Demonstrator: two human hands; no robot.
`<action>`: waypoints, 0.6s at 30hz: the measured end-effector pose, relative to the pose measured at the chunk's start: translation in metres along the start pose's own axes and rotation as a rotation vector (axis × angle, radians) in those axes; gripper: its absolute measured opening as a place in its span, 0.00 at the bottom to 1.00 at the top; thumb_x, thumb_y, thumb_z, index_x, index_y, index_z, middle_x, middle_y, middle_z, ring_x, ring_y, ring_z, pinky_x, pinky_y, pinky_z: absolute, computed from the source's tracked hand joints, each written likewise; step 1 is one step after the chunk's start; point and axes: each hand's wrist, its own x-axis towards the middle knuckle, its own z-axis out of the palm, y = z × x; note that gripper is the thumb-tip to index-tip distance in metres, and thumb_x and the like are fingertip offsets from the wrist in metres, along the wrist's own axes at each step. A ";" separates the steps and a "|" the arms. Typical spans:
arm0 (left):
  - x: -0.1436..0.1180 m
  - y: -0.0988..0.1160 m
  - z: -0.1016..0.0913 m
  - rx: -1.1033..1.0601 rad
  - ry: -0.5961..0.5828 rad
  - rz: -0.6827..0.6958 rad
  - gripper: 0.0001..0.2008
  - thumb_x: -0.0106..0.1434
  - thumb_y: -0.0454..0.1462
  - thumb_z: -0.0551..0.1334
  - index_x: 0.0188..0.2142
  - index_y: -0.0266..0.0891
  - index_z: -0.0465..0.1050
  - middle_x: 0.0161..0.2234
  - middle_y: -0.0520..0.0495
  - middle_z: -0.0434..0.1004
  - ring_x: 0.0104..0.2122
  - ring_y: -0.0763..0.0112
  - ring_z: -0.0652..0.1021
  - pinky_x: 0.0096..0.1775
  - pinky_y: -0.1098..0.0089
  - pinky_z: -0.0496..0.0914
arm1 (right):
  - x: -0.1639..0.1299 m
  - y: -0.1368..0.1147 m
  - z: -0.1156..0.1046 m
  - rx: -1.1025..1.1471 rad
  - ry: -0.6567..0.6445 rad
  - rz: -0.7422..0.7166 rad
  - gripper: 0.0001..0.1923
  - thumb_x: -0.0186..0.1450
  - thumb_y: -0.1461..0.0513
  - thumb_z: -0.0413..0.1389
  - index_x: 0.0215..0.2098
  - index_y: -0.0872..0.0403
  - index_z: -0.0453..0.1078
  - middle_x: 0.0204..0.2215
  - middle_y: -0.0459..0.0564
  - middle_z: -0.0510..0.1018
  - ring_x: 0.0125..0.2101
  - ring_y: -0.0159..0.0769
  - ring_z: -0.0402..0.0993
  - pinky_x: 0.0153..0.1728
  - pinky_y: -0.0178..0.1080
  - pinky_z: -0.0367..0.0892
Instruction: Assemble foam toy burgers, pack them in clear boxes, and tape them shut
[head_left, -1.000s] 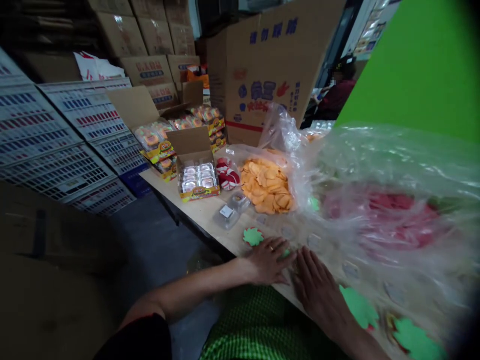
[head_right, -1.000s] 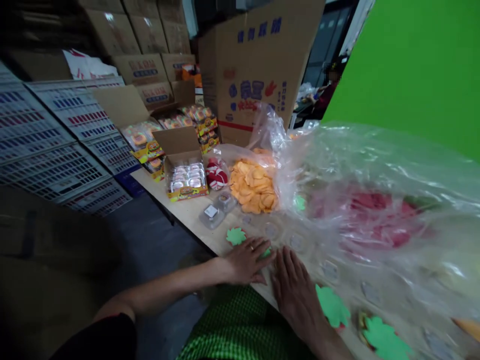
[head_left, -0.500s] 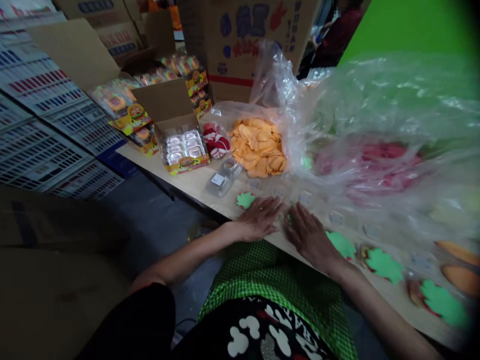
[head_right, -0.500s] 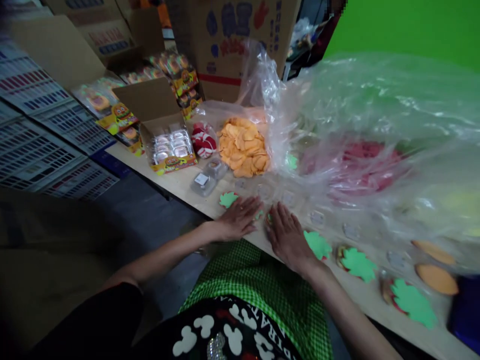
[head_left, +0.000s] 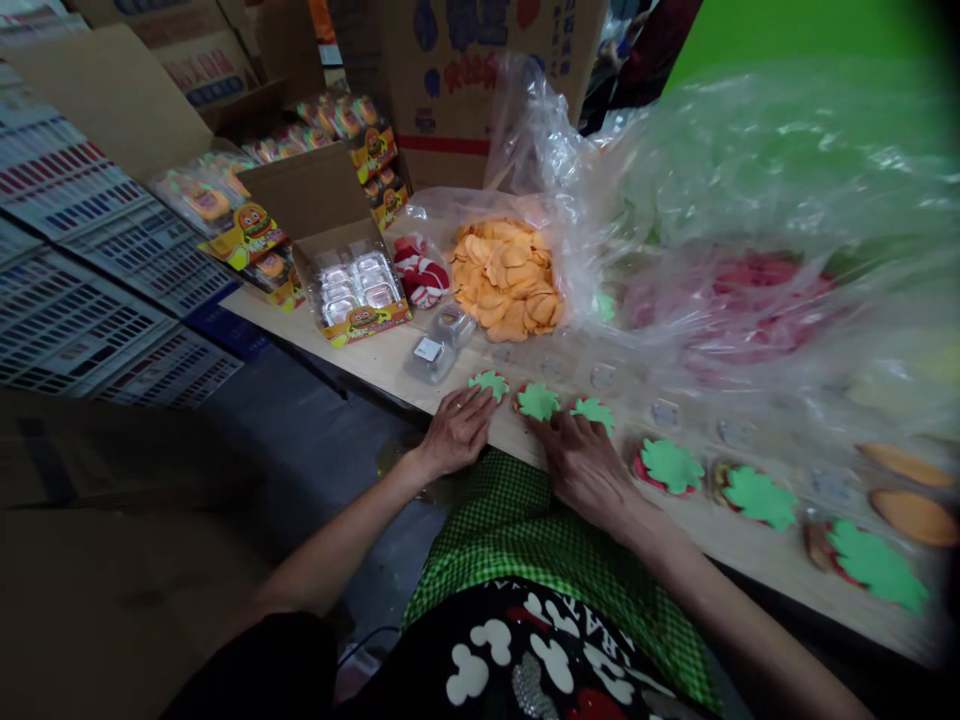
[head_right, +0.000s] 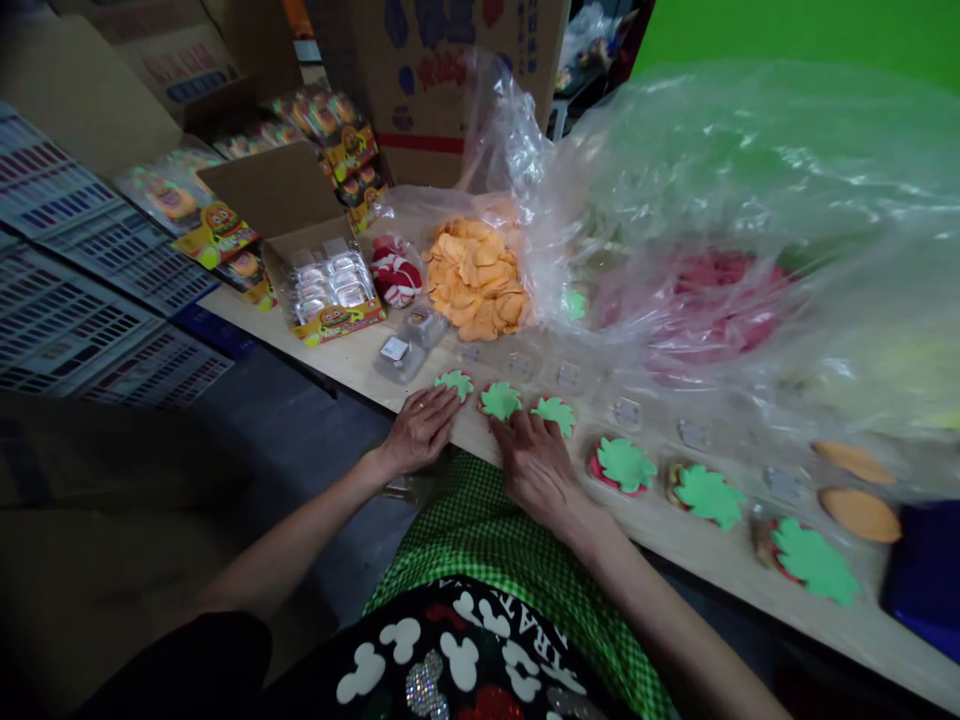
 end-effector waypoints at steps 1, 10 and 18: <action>0.002 0.002 -0.002 0.003 -0.009 -0.007 0.24 0.70 0.35 0.53 0.64 0.40 0.66 0.64 0.40 0.69 0.65 0.57 0.67 0.64 0.49 0.60 | 0.003 0.001 -0.001 0.000 -0.020 0.006 0.27 0.65 0.70 0.50 0.61 0.54 0.69 0.43 0.60 0.72 0.44 0.49 0.67 0.43 0.45 0.60; 0.037 0.032 0.008 0.122 -0.090 0.101 0.28 0.71 0.44 0.54 0.65 0.29 0.63 0.68 0.36 0.60 0.69 0.50 0.58 0.68 0.50 0.53 | 0.039 0.030 -0.012 -0.011 -0.036 0.133 0.22 0.68 0.66 0.49 0.60 0.54 0.67 0.46 0.59 0.72 0.44 0.47 0.67 0.40 0.42 0.54; 0.041 0.036 0.012 0.201 -0.217 0.125 0.24 0.71 0.33 0.51 0.66 0.32 0.61 0.69 0.37 0.59 0.70 0.53 0.58 0.67 0.51 0.55 | 0.053 0.039 -0.001 -0.022 -0.059 0.090 0.17 0.67 0.67 0.50 0.48 0.53 0.76 0.43 0.58 0.73 0.44 0.47 0.68 0.42 0.43 0.54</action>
